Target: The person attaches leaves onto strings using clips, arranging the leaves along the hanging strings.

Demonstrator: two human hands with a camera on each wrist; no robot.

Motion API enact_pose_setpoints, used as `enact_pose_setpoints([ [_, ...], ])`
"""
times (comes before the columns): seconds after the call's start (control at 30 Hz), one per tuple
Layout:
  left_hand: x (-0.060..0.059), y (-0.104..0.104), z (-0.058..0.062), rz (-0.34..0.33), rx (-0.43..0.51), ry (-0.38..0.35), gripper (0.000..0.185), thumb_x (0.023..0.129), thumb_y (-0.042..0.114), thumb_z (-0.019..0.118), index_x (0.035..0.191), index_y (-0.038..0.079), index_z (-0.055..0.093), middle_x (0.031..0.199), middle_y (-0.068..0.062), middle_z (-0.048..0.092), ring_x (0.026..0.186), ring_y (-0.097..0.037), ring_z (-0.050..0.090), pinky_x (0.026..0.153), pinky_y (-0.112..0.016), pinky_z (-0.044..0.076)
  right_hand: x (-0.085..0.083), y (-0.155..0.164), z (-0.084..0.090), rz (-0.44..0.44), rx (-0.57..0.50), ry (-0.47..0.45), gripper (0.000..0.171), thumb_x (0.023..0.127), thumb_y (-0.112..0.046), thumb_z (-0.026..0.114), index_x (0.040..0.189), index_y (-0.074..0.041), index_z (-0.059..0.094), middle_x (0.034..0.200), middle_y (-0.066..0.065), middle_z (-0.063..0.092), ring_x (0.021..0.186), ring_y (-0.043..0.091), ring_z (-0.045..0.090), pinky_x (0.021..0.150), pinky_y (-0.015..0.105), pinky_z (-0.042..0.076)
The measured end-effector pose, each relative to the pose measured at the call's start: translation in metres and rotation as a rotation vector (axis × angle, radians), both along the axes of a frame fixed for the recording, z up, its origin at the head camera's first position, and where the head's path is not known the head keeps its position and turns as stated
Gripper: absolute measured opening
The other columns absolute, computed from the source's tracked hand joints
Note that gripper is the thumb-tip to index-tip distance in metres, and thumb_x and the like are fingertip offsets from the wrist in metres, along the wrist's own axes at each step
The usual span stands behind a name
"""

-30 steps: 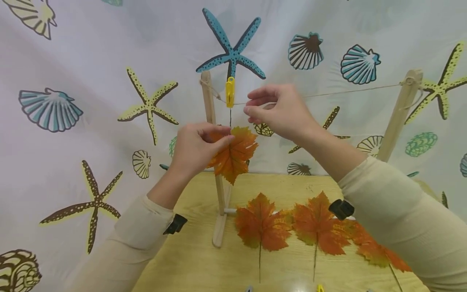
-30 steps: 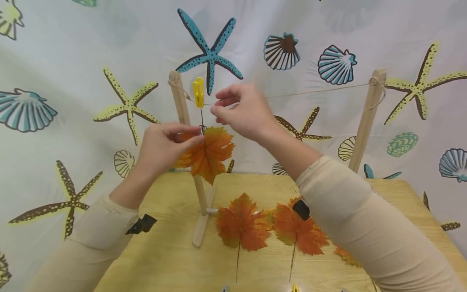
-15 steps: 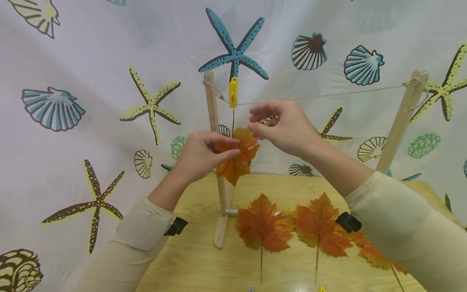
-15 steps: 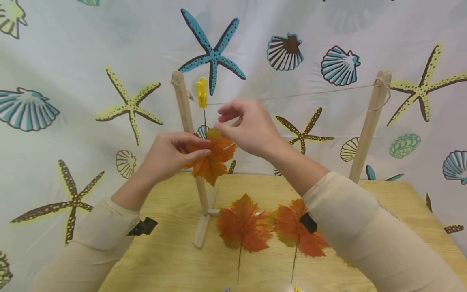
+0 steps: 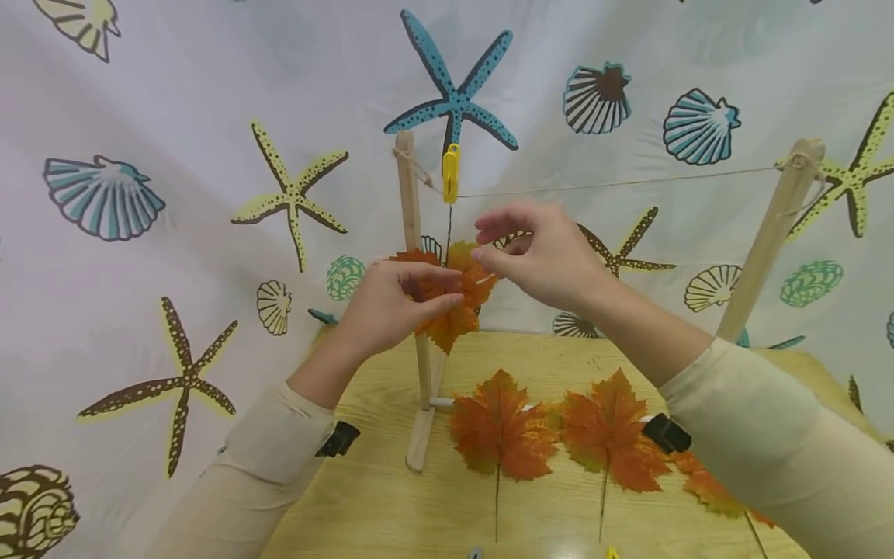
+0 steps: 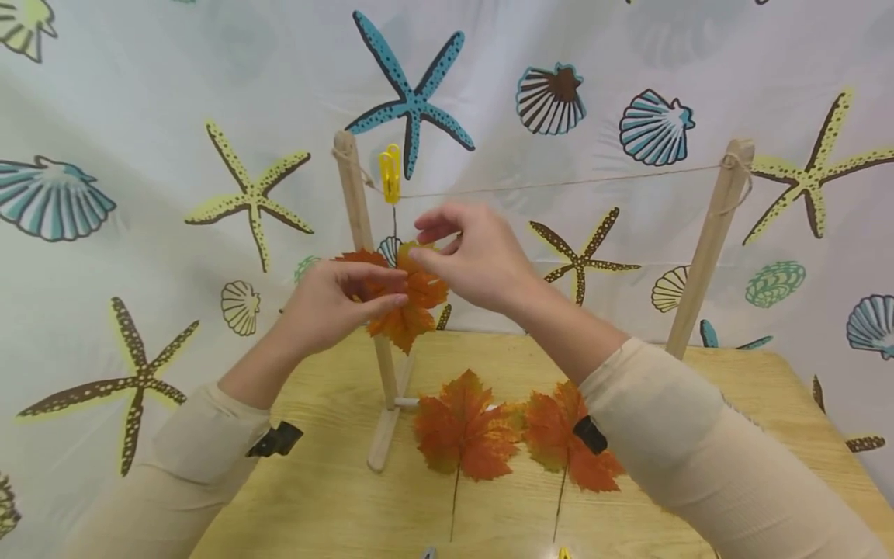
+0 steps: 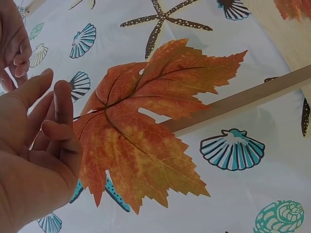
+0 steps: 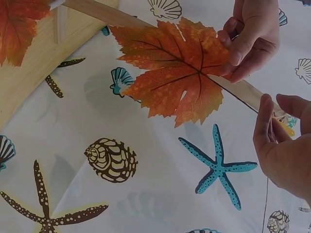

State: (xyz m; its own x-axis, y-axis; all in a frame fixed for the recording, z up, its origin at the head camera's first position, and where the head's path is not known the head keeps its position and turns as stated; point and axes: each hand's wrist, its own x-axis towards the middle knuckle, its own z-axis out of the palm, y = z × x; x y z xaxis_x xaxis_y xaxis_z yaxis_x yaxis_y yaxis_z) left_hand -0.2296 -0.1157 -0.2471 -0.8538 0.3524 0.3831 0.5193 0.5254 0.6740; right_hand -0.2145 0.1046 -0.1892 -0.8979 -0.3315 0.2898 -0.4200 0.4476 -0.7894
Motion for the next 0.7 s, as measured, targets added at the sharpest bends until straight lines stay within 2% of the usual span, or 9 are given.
enact_pose_setpoints([
  [0.23,-0.001,-0.003,-0.01,-0.013,-0.011,-0.033,0.027,0.088,0.024,0.078,0.113,0.012,0.077,0.099,-0.001,0.075,0.068,-0.018,0.058,0.056,-0.026,0.047,0.003,0.0,-0.009,0.018,0.025,0.014,0.033,0.094,-0.017,0.07,0.126,-0.008,0.066,0.116,0.004,0.068,0.096,0.019,0.073,0.08,0.034,0.059],
  [0.37,-0.003,-0.006,-0.018,-0.038,-0.004,-0.094,0.027,0.089,0.025,0.077,0.113,0.013,0.077,0.102,-0.001,0.076,0.067,-0.019,0.057,0.057,-0.026,0.048,0.005,-0.001,-0.018,0.039,0.025,0.015,0.032,0.094,-0.016,0.07,0.124,-0.006,0.067,0.113,0.005,0.068,0.091,0.021,0.073,0.072,0.032,0.057],
  [0.5,-0.005,-0.008,-0.023,-0.058,-0.01,-0.148,0.026,0.091,0.024,0.075,0.115,0.013,0.076,0.106,-0.001,0.076,0.067,-0.019,0.057,0.058,-0.026,0.049,0.006,-0.002,-0.026,0.066,0.017,0.002,0.031,0.094,-0.016,0.07,0.122,-0.006,0.067,0.111,0.005,0.068,0.09,0.024,0.073,0.071,0.031,0.055],
  [0.7,-0.011,-0.006,-0.029,-0.072,-0.024,-0.157,0.025,0.091,0.025,0.075,0.113,0.015,0.077,0.105,0.0,0.076,0.063,-0.018,0.052,0.055,-0.026,0.045,0.007,0.002,-0.03,0.078,0.02,-0.032,0.031,0.094,-0.016,0.07,0.124,-0.008,0.066,0.114,0.004,0.067,0.087,0.017,0.072,0.07,0.032,0.055],
])
